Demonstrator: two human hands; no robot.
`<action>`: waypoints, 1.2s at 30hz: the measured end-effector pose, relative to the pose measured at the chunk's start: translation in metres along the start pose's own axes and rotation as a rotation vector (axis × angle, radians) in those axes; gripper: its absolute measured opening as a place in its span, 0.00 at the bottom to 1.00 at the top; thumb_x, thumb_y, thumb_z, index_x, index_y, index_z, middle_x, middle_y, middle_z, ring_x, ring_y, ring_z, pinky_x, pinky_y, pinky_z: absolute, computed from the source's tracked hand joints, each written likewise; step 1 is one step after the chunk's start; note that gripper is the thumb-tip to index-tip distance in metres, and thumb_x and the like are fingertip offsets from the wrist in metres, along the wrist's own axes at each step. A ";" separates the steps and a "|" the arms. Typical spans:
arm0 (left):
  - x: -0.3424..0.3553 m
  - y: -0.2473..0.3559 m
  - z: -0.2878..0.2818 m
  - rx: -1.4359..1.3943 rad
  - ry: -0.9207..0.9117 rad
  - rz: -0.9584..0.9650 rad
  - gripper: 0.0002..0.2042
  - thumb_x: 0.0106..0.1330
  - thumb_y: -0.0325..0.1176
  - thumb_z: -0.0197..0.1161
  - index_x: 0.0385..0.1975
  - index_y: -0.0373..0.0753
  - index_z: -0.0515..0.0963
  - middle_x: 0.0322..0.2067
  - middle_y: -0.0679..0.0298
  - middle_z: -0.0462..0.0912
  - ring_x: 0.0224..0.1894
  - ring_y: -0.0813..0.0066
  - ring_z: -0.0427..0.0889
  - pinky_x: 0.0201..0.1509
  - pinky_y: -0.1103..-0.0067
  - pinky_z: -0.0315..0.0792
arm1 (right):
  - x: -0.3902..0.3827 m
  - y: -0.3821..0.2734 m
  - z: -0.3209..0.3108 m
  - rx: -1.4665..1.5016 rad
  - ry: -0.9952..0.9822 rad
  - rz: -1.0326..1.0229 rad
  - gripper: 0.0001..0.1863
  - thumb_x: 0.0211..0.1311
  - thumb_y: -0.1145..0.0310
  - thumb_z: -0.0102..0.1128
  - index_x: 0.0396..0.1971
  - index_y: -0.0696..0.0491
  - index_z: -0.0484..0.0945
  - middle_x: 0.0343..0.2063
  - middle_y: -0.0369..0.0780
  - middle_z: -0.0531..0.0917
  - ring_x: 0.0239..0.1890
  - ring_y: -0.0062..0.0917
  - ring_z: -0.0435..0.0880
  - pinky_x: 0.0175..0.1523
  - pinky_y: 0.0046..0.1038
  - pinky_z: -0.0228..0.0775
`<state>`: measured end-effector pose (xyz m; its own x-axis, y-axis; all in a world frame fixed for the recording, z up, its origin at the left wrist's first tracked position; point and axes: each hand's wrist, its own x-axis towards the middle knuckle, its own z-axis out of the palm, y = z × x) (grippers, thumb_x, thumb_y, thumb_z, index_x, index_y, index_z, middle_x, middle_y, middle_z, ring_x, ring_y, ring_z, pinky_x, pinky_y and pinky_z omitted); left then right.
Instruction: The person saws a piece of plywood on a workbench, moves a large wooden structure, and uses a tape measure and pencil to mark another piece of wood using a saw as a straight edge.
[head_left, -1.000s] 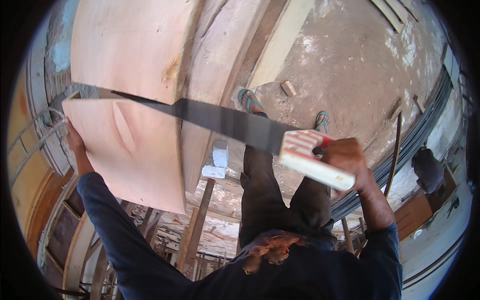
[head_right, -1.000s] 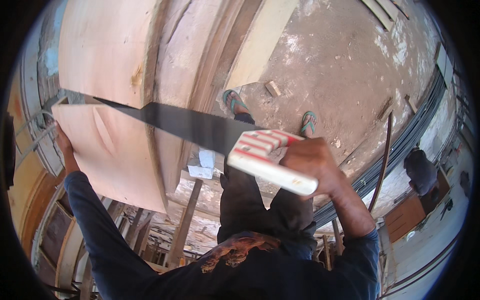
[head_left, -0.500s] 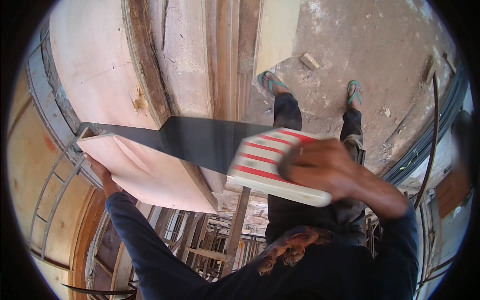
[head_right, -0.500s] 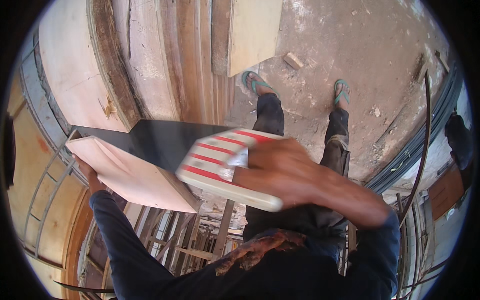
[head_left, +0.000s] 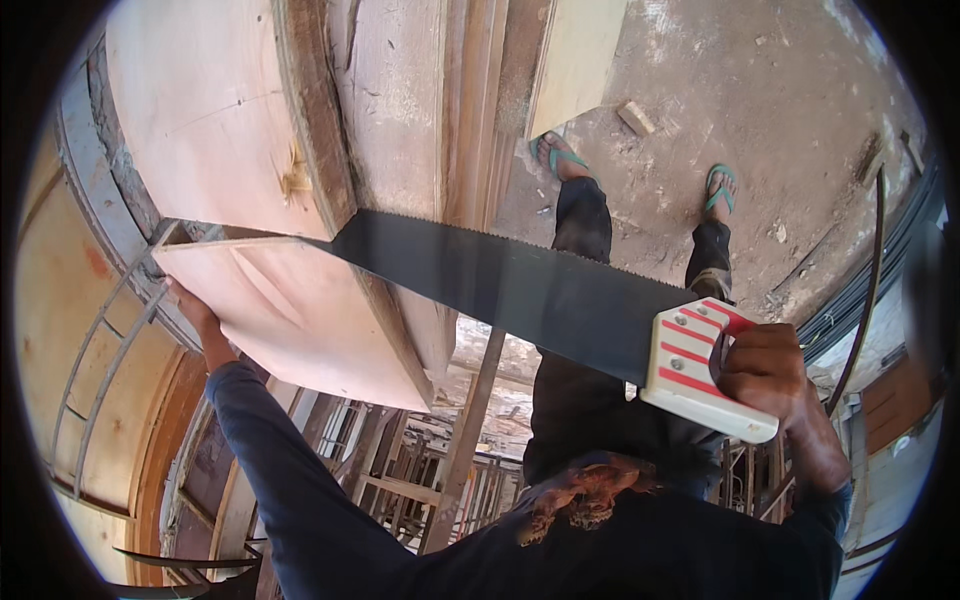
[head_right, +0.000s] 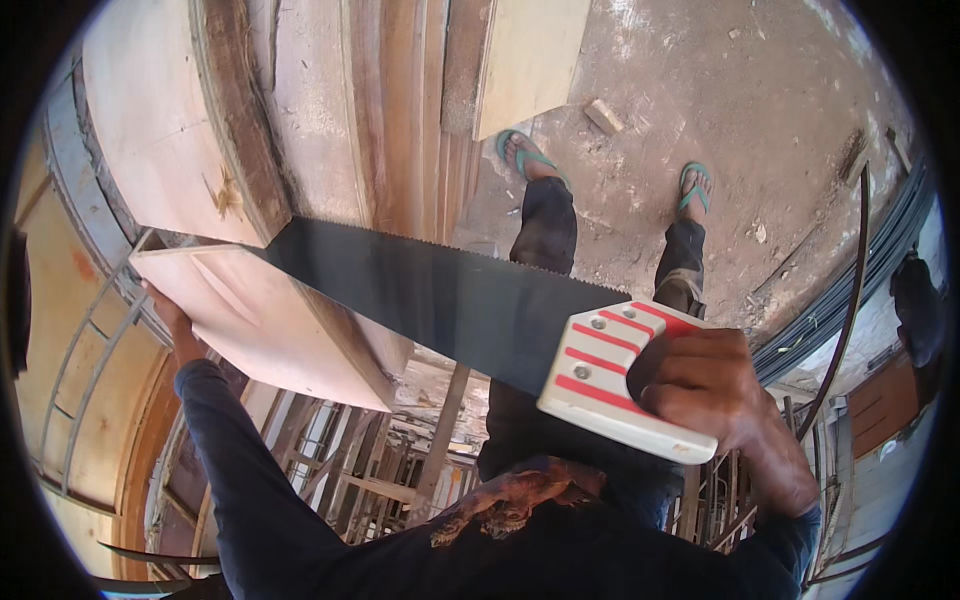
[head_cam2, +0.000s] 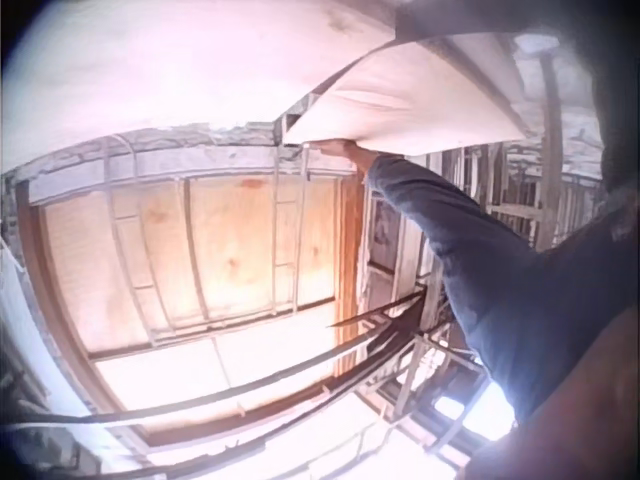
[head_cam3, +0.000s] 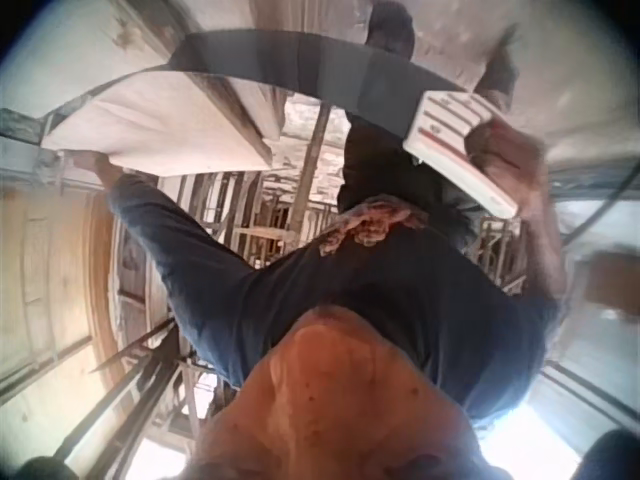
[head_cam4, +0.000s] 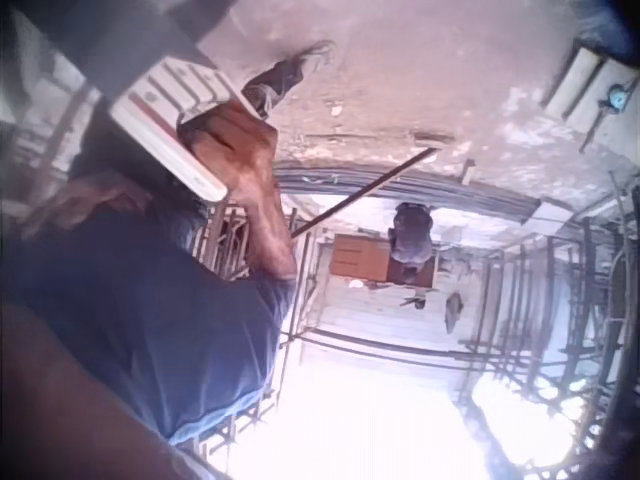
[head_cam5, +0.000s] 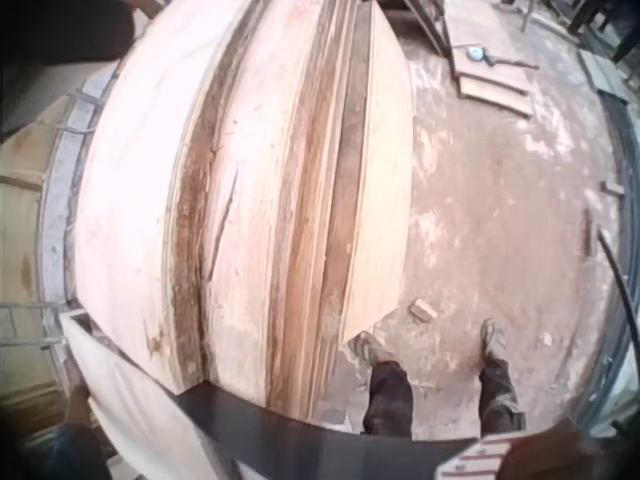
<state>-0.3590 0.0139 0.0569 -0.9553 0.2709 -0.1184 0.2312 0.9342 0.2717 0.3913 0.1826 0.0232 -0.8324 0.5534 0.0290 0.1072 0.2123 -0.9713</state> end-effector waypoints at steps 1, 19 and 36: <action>0.004 0.001 0.007 0.033 0.023 0.008 0.44 0.66 0.69 0.38 0.55 0.26 0.72 0.50 0.49 0.78 0.53 0.57 0.77 0.58 0.70 0.69 | 0.006 -0.003 0.000 -0.025 0.023 -0.010 0.09 0.36 0.67 0.64 0.22 0.51 0.78 0.14 0.34 0.73 0.20 0.26 0.79 0.24 0.28 0.74; 0.002 -0.020 -0.034 0.208 0.068 0.064 0.42 0.67 0.65 0.41 0.48 0.22 0.75 0.45 0.42 0.80 0.49 0.53 0.79 0.54 0.67 0.69 | 0.050 -0.053 -0.008 -0.058 -0.062 -0.070 0.09 0.35 0.66 0.61 0.18 0.52 0.74 0.15 0.33 0.75 0.16 0.23 0.75 0.20 0.26 0.68; -0.299 0.128 -0.216 -0.043 -0.183 0.271 0.38 0.37 0.45 0.80 0.46 0.30 0.69 0.39 0.53 0.79 0.44 0.63 0.80 0.49 0.68 0.74 | 0.157 -0.095 -0.005 -0.218 0.387 0.171 0.09 0.51 0.71 0.69 0.24 0.60 0.78 0.15 0.39 0.74 0.16 0.25 0.74 0.23 0.25 0.63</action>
<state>-0.0839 0.0022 0.3329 -0.8103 0.5489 -0.2051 0.4606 0.8130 0.3562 0.2528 0.2533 0.1211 -0.5334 0.8459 -0.0005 0.3710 0.2334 -0.8988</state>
